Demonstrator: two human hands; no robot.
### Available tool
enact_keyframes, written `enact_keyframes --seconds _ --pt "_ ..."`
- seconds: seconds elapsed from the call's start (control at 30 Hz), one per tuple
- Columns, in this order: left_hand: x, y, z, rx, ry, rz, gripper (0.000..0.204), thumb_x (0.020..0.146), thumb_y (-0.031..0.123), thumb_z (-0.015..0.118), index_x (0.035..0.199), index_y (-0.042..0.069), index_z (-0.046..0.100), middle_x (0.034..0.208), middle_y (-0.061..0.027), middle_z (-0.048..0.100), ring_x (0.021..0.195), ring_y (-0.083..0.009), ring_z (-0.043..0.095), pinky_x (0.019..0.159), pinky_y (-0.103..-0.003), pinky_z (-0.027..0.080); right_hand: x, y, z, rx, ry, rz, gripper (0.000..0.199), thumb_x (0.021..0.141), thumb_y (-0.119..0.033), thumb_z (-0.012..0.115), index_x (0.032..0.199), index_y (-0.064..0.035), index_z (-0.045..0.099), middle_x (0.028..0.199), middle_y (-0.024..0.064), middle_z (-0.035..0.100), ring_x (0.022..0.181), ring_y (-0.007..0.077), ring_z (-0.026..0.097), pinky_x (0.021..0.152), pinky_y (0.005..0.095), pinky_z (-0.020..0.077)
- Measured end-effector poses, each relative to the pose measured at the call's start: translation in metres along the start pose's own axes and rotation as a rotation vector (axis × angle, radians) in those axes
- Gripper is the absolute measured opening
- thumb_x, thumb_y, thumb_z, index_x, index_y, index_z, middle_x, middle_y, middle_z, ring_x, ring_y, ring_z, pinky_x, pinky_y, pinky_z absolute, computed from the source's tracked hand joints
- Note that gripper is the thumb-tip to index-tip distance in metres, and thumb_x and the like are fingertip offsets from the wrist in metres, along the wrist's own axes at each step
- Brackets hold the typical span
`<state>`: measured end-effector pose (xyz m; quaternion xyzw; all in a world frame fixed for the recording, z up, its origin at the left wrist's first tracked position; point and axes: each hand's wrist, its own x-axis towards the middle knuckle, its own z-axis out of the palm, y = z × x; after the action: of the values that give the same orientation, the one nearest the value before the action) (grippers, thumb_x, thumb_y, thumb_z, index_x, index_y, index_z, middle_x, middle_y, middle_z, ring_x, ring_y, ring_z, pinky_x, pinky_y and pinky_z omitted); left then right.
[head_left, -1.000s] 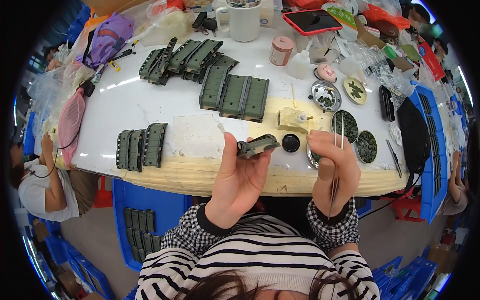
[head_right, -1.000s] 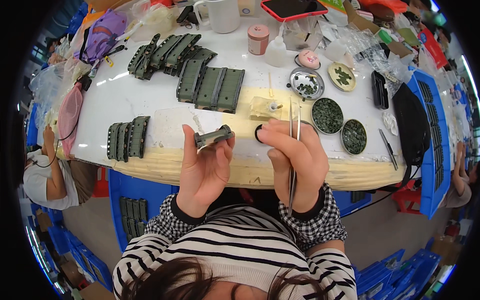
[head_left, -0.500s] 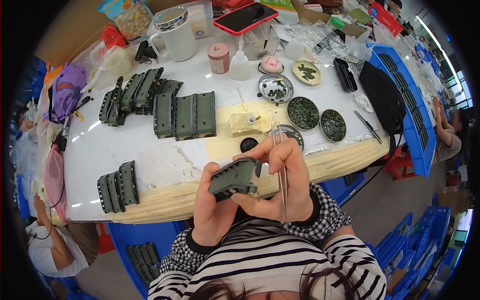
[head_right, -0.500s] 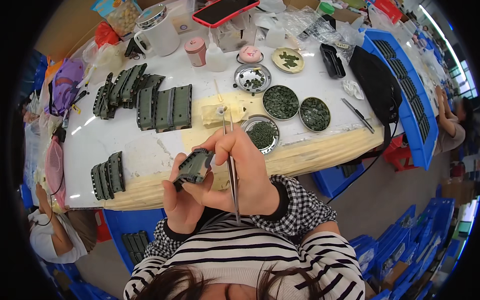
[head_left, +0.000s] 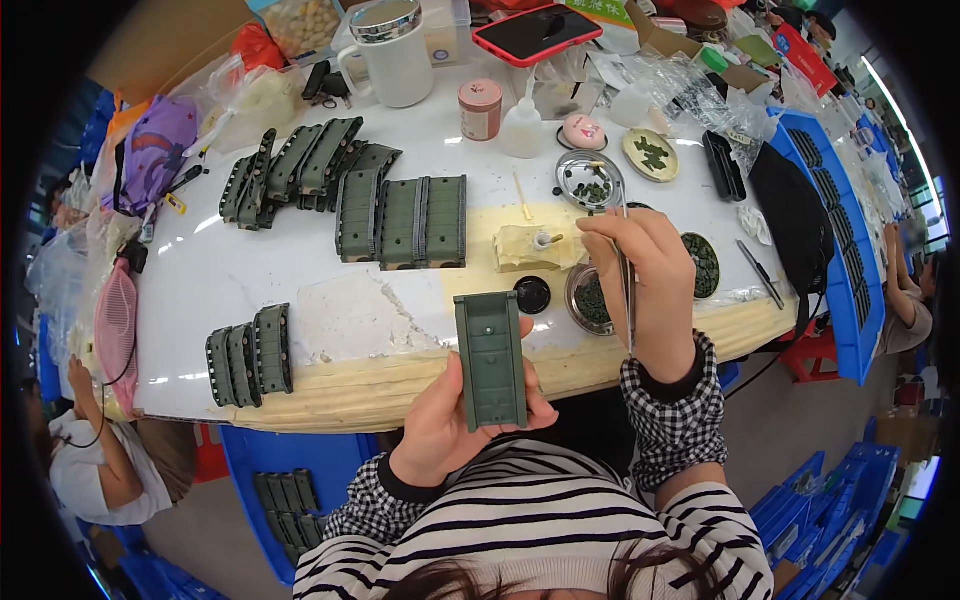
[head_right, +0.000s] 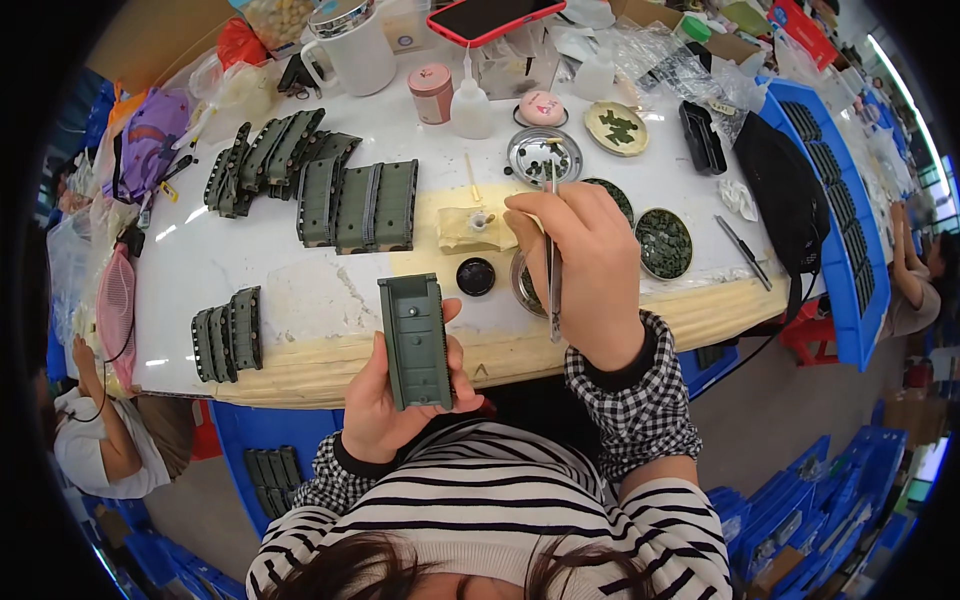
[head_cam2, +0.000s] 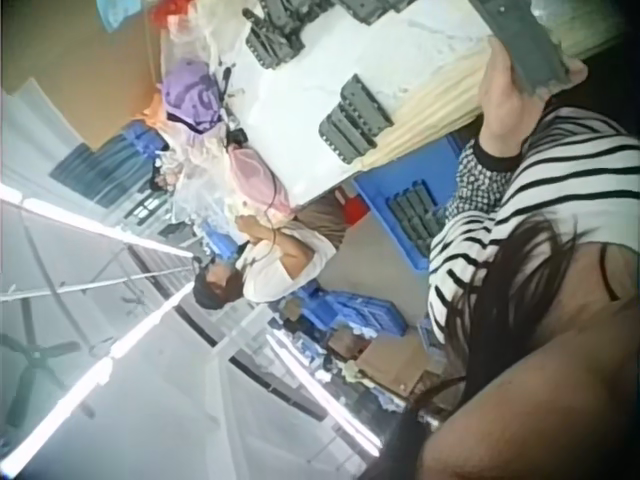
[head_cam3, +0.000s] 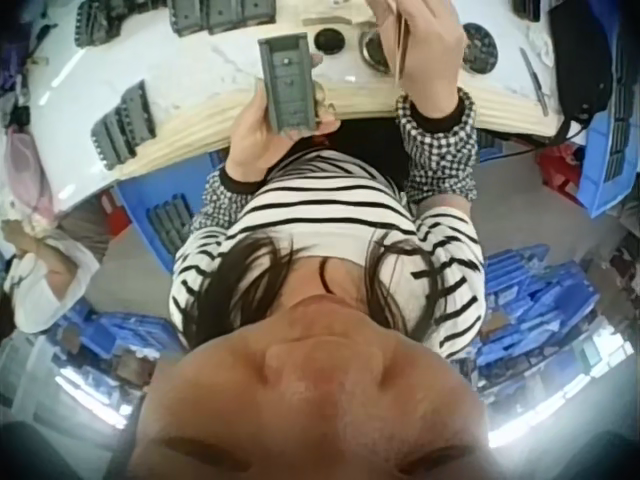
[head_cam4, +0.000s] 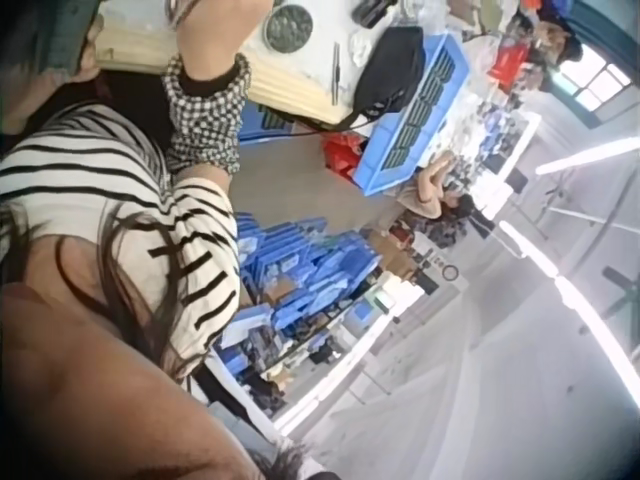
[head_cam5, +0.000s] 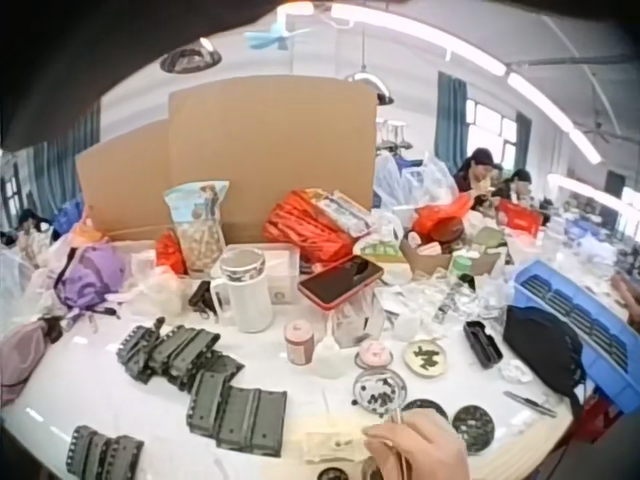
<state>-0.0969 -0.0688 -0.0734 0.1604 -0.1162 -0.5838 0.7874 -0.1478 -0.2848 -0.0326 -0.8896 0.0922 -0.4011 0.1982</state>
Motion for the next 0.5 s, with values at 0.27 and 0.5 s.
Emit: enact_keyframes --seconds 0.27,0.5 --pt "0.002 0.000 0.010 0.071 0.087 -0.025 0.070 0.099 0.054 0.020 0.149 0.005 0.014 0.115 -0.0125 0.051 0.100 -0.0266 0.062 0.094 -0.049 0.049 0.005 0.007 0.015 0.044 -0.084 -0.053 0.019 0.070 -0.005 0.076 0.086 -0.0034 0.066 0.078 0.0107 0.059 0.074 0.0290 0.057 0.066 0.0363 0.0463" --pt "0.004 0.001 0.010 0.083 0.089 -0.029 0.071 0.099 0.054 0.023 0.149 0.004 0.012 0.115 -0.0129 0.052 0.102 -0.0269 0.061 0.095 -0.049 0.048 0.004 -0.023 -0.010 0.245 0.103 0.041 0.017 0.075 0.001 0.073 0.090 -0.0018 0.065 0.076 0.0078 0.060 0.072 0.0225 0.056 0.063 0.0300 0.0450"
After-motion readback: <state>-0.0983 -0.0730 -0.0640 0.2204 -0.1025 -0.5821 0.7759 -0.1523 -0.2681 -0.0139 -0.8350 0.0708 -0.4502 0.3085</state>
